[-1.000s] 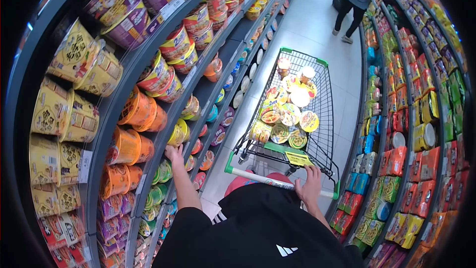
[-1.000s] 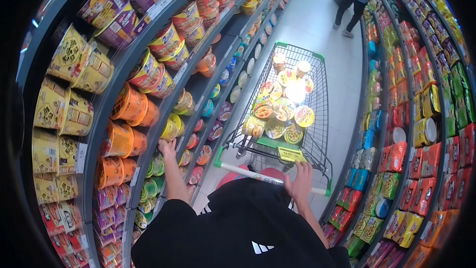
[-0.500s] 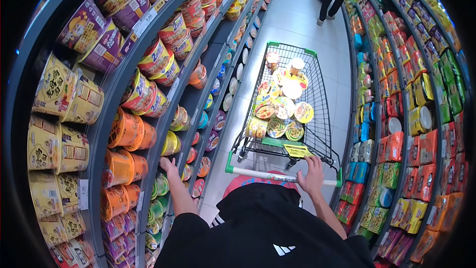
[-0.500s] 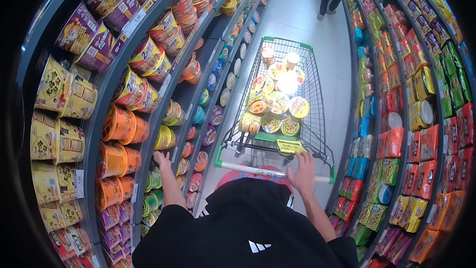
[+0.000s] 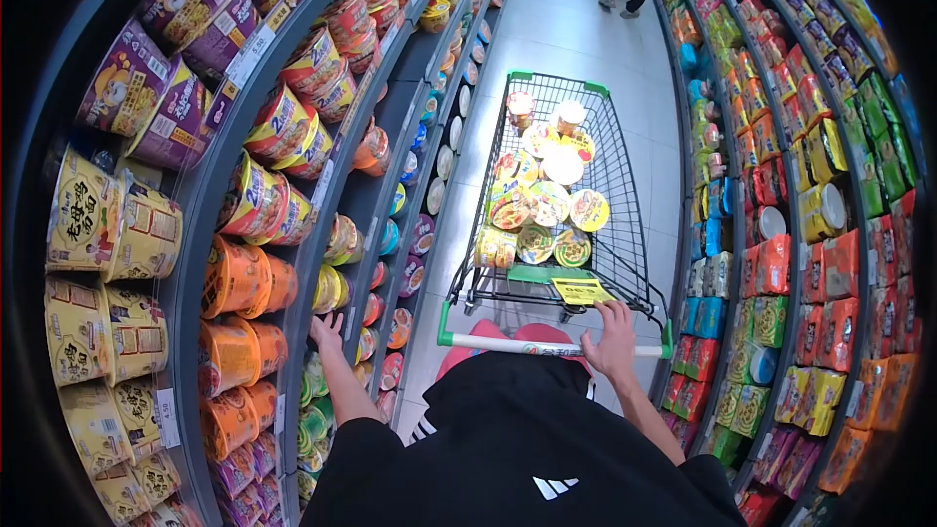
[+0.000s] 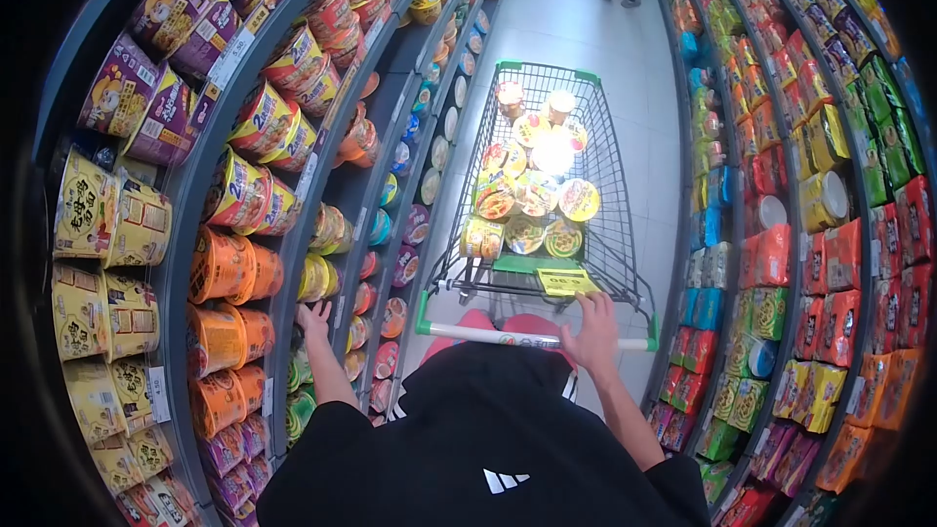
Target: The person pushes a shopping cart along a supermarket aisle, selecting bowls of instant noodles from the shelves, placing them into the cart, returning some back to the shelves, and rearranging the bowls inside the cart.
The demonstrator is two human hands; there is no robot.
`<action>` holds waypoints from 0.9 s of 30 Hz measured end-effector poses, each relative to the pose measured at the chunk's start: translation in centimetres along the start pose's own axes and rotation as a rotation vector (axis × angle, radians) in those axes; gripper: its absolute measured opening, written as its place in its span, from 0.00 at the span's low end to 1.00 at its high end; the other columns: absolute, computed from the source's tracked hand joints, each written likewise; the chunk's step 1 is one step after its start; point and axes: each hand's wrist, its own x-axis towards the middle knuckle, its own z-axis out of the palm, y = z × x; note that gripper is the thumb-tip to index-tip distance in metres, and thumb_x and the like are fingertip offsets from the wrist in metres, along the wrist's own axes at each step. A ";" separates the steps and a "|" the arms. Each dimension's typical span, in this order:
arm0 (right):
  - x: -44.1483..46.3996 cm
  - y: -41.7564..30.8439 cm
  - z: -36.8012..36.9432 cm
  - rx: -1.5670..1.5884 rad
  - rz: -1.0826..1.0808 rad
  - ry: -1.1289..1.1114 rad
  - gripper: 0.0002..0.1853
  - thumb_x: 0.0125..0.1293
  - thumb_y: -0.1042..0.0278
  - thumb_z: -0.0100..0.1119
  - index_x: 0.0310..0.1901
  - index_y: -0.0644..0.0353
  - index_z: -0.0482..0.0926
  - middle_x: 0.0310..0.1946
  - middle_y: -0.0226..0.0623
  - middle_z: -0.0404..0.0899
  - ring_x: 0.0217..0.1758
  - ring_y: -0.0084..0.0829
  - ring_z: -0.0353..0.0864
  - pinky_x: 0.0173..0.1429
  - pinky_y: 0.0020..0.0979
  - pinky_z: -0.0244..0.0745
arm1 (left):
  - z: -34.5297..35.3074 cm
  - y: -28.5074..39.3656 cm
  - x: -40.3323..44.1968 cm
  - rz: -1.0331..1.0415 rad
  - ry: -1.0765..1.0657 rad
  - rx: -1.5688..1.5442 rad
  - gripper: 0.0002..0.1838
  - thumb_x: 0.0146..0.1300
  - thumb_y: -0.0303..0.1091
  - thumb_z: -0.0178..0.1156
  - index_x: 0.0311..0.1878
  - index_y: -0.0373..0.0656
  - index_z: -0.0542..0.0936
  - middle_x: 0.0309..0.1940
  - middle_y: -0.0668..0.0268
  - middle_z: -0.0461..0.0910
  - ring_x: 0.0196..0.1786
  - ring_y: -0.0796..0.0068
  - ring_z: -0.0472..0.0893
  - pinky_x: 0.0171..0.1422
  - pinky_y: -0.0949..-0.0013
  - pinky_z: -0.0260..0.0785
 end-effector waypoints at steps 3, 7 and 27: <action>-0.2 0.1 0.2 -0.001 -0.017 -0.001 0.34 0.58 0.65 0.71 0.68 0.61 0.79 0.66 0.50 0.76 0.79 0.57 0.69 0.80 0.53 0.72 | -1.0 0.1 0.0 0.003 -0.050 0.023 0.36 0.88 0.54 0.51 0.90 0.56 0.52 0.90 0.64 0.55 0.85 0.36 0.66 0.68 0.32 0.85; -0.3 -0.2 0.3 -0.034 0.002 -0.019 0.35 0.58 0.65 0.70 0.70 0.60 0.78 0.67 0.51 0.76 0.80 0.58 0.68 0.80 0.53 0.72 | -0.4 0.4 -1.0 0.012 -0.072 0.040 0.39 0.88 0.56 0.51 0.92 0.56 0.51 0.92 0.64 0.50 0.86 0.37 0.65 0.71 0.32 0.82; 0.7 -0.2 -0.4 -0.020 -0.044 0.037 0.32 0.57 0.66 0.70 0.67 0.61 0.80 0.64 0.51 0.79 0.76 0.58 0.73 0.75 0.54 0.76 | 8.3 1.2 -12.4 0.046 0.190 0.207 0.43 0.79 0.66 0.59 0.83 0.46 0.62 0.81 0.60 0.65 0.73 0.54 0.77 0.71 0.47 0.75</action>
